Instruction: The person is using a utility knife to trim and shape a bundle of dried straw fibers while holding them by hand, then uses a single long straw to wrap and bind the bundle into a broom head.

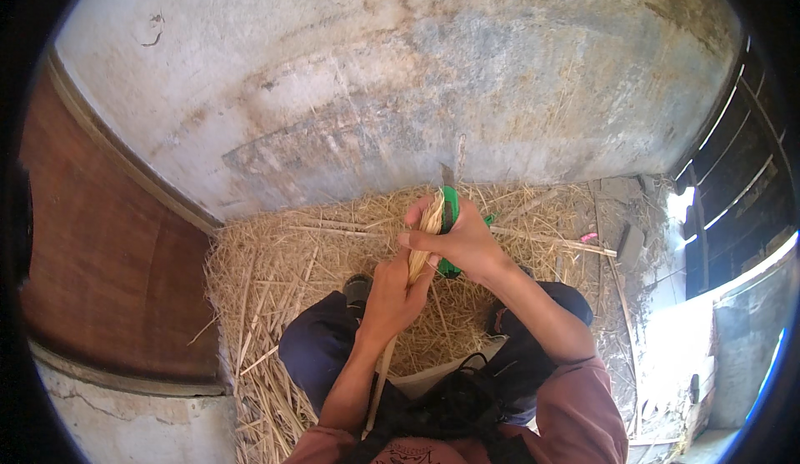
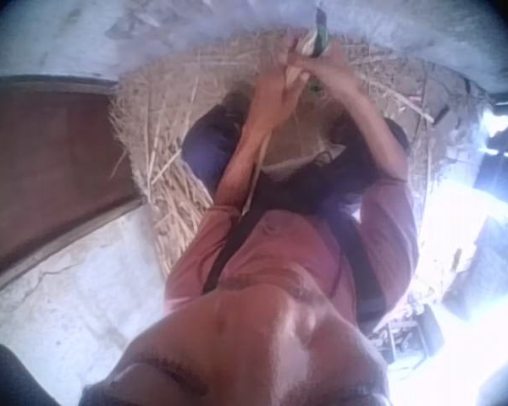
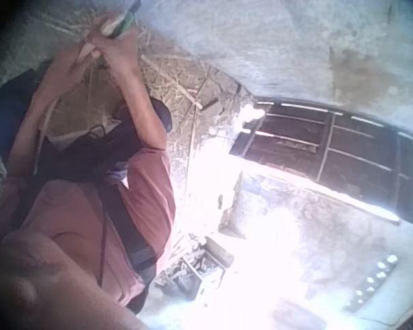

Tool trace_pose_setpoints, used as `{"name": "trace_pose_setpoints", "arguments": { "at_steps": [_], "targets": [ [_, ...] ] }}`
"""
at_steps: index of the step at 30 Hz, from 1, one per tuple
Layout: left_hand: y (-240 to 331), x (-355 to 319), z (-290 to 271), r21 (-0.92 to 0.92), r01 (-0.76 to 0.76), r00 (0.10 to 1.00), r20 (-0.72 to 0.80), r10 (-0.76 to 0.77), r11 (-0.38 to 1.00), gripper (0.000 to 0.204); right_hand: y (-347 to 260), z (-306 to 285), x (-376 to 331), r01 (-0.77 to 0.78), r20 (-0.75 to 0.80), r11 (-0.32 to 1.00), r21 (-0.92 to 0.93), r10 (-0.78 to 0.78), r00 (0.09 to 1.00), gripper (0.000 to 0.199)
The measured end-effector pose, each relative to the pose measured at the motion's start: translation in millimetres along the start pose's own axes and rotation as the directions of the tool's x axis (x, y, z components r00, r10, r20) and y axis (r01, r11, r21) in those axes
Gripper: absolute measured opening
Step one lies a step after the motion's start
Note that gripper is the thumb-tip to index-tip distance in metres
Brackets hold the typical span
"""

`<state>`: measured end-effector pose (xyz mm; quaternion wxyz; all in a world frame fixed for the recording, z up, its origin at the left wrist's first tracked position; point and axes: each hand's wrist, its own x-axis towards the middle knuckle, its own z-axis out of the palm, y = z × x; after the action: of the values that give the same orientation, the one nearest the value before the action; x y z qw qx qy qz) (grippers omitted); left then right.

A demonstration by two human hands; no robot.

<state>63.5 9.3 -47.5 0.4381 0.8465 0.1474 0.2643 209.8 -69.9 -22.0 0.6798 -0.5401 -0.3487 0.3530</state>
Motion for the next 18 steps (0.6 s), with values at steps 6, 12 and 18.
{"name": "trace_pose_setpoints", "arguments": {
  "at_steps": [6,12,18],
  "targets": [
    [-5,-4,4,-0.041,-0.029,1.0,0.009,0.029,0.999,0.027,-11,-8,1,-0.042,-0.072,0.996,0.083,0.048,0.996,0.015],
    [-3,-6,-5,-0.294,0.302,0.943,0.229,-0.24,0.907,0.039,-11,-76,27,0.139,-0.227,0.93,0.341,-0.062,0.972,0.021],
    [-16,-2,-18,-0.702,0.447,0.89,0.409,-0.2,0.554,0.047,-46,-55,12,0.062,-0.197,0.989,0.136,-0.034,0.98,0.033]
  ]
}}
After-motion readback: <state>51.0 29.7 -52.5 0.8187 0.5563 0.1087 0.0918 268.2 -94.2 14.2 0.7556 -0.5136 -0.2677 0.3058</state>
